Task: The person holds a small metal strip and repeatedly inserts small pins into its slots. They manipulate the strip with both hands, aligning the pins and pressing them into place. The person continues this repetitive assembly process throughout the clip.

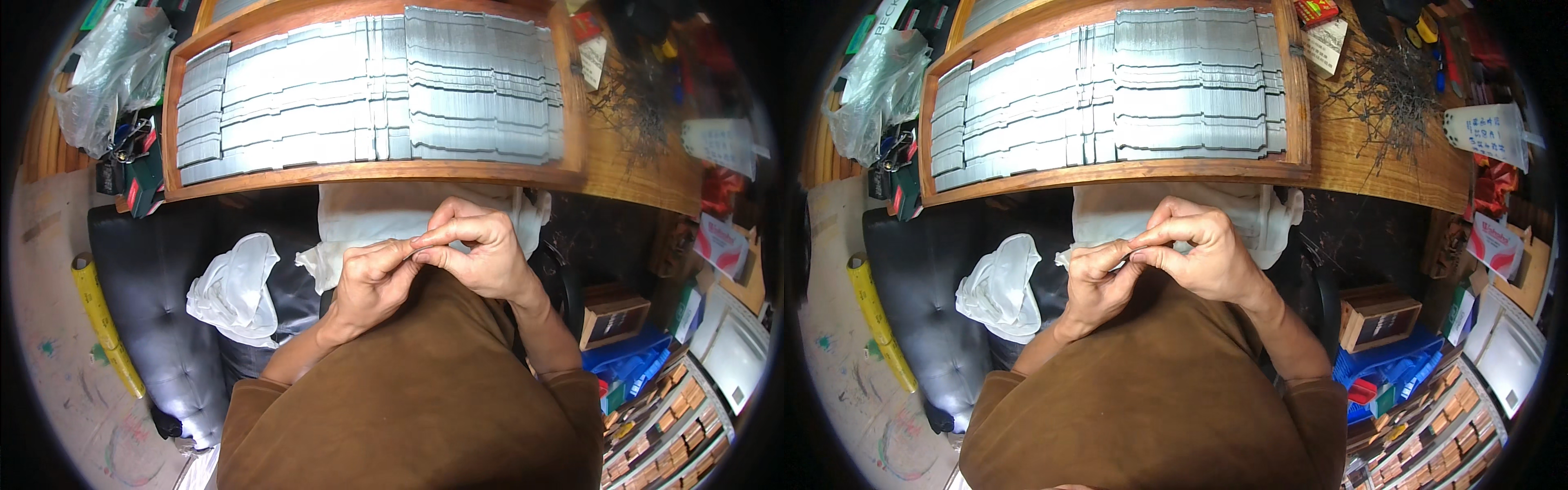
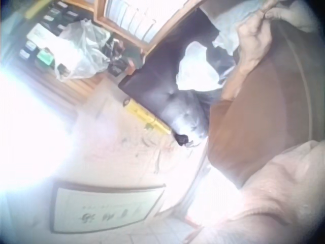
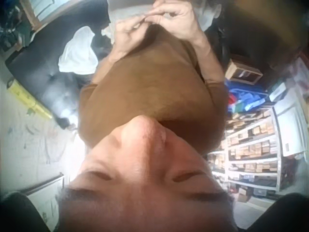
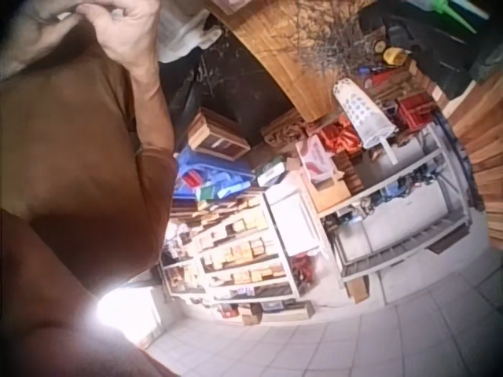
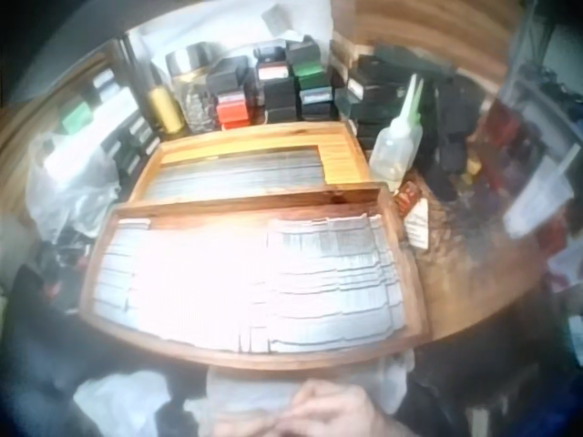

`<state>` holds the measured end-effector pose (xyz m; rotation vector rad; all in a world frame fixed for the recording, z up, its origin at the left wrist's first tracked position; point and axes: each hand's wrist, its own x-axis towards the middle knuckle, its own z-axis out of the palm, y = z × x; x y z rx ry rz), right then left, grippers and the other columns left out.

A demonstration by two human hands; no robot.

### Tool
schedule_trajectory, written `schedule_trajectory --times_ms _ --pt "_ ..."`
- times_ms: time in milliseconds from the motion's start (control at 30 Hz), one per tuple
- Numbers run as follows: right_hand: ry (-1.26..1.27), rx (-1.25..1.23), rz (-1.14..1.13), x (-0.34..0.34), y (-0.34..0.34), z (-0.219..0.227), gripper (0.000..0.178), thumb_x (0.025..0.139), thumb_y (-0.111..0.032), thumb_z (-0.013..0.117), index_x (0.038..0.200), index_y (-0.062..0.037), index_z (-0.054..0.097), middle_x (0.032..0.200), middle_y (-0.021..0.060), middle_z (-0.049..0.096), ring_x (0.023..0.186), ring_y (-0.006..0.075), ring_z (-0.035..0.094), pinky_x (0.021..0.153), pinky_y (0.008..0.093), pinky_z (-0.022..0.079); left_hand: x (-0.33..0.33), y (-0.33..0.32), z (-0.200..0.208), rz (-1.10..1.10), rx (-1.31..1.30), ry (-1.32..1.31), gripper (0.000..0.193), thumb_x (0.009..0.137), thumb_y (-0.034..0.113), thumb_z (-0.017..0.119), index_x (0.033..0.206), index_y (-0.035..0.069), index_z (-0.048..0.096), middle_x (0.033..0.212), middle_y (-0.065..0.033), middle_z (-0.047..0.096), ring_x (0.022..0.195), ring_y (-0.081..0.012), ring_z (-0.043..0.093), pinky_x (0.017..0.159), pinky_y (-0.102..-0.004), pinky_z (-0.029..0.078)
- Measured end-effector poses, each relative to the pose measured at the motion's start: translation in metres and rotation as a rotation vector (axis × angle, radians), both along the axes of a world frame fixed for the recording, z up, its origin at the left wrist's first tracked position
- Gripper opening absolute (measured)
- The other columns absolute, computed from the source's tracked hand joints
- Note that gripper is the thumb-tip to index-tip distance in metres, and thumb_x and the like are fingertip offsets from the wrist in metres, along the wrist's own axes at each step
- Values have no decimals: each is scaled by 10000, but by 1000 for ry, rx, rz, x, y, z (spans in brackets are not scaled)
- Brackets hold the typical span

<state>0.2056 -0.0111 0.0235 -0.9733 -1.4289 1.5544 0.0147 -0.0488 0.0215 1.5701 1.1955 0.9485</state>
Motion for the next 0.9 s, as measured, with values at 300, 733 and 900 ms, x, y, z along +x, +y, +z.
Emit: schedule_trajectory --times_ms 300,733,900 --pt "-25 17 23 1 4 2 126 822 8 832 942 -24 809 838 49 700 787 133 663 692 267 529 -4 3 -1 -45 -39 -42 275 870 -92 701 1128 -12 748 915 -182 765 754 -273 752 669 -316 579" --pt "12 117 -84 -8 -2 -1 156 932 -127 778 1001 13 771 819 65 659 726 132 627 636 272 510 8 -2 4 80 6 -15 202 887 -45 769 1089 -43 755 894 -148 782 752 -173 753 655 -261 554" --pt "114 -87 -81 -1 -2 6 224 965 -157 751 1063 44 739 902 79 708 803 129 669 683 273 539 5 -1 -4 57 47 -60 277 871 -56 767 1144 -16 739 887 -170 764 753 -244 756 659 -304 572"
